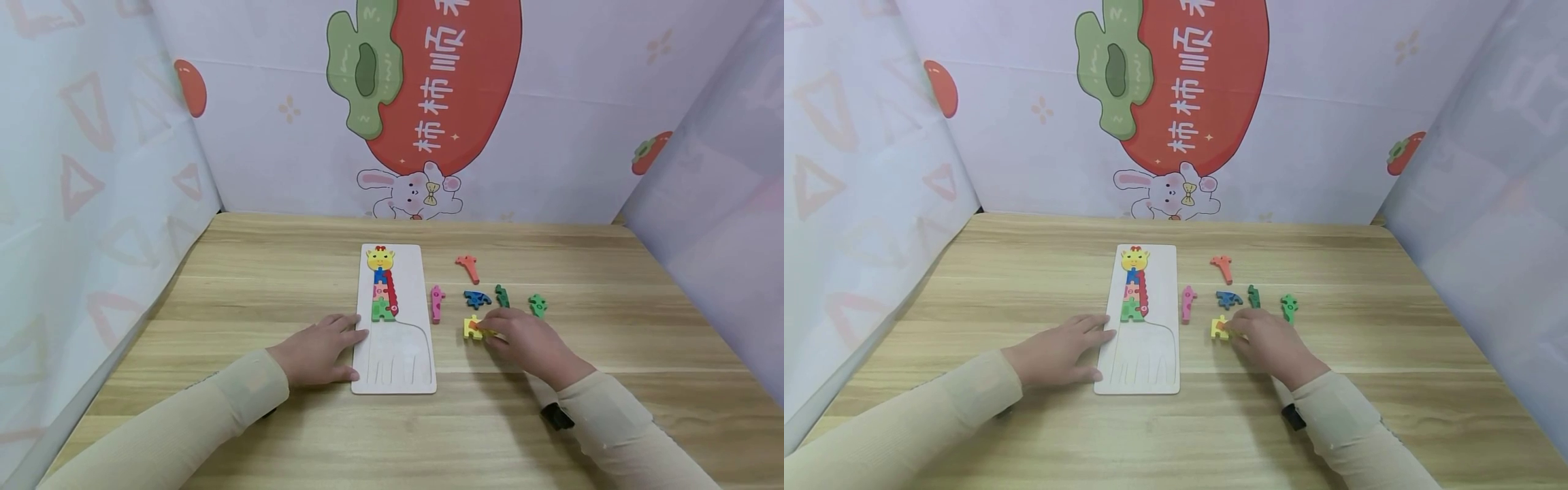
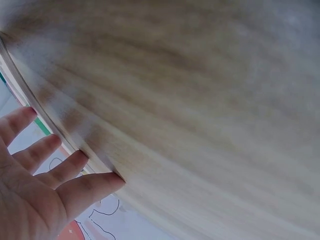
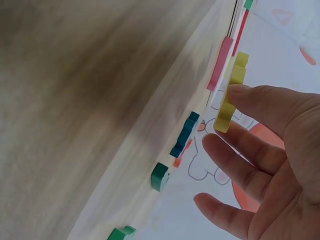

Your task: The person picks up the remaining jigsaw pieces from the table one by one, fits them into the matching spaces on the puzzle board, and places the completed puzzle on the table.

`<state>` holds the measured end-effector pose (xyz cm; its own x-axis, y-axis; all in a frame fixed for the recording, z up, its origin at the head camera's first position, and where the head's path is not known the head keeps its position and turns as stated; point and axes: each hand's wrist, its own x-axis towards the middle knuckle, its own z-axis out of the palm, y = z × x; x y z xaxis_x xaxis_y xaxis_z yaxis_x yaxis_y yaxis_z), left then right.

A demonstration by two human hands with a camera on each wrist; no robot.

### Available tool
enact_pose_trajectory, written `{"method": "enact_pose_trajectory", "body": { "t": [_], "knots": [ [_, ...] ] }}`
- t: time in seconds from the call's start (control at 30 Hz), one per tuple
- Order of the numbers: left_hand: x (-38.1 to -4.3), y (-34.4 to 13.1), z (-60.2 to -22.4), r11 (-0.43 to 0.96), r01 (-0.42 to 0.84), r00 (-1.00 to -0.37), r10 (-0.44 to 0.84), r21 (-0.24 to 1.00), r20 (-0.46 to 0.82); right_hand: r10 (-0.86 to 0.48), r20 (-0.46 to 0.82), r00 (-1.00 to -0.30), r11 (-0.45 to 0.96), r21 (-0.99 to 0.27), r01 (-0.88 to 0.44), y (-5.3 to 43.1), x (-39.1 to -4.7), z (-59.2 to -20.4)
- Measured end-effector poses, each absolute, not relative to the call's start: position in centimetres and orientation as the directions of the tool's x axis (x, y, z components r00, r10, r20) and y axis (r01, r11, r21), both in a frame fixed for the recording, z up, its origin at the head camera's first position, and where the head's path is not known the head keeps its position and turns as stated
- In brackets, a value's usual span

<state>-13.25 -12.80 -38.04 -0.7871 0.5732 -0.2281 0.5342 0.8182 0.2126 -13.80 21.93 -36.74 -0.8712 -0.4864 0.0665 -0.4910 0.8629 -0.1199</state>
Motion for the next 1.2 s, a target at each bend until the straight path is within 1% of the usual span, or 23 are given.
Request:
{"method": "enact_pose_trajectory", "body": {
  "t": [0.17, 0.47, 0.8, 1.03, 1.2],
  "knots": [
    [-13.2, -12.9, -38.0, 0.816, 0.536, -0.786, 0.576, 0.214, -0.226, -0.489, 0.077, -0.869, 0.861, -0.118, -0.495, 21.5, -13.9, -36.6],
    [-13.1, -13.0, -38.1, 0.822, 0.527, -0.791, 0.567, 0.215, -0.230, -0.494, 0.096, -0.864, 0.851, -0.153, -0.503, 21.0, -14.0, -36.6],
    [-13.1, -13.0, -38.0, 0.821, 0.530, -0.790, 0.569, 0.212, -0.229, -0.512, 0.101, -0.853, 0.842, -0.140, -0.522, 20.4, -14.1, -36.5],
    [-13.1, -12.8, -37.8, 0.821, 0.535, -0.791, 0.569, 0.196, -0.226, -0.529, 0.130, -0.839, 0.830, -0.130, -0.543, 20.1, -14.2, -36.7],
    [-13.0, -12.7, -37.6, 0.824, 0.537, -0.792, 0.567, 0.183, -0.226, -0.525, 0.134, -0.841, 0.831, -0.136, -0.540, 19.7, -14.2, -36.5]
  ]
}}
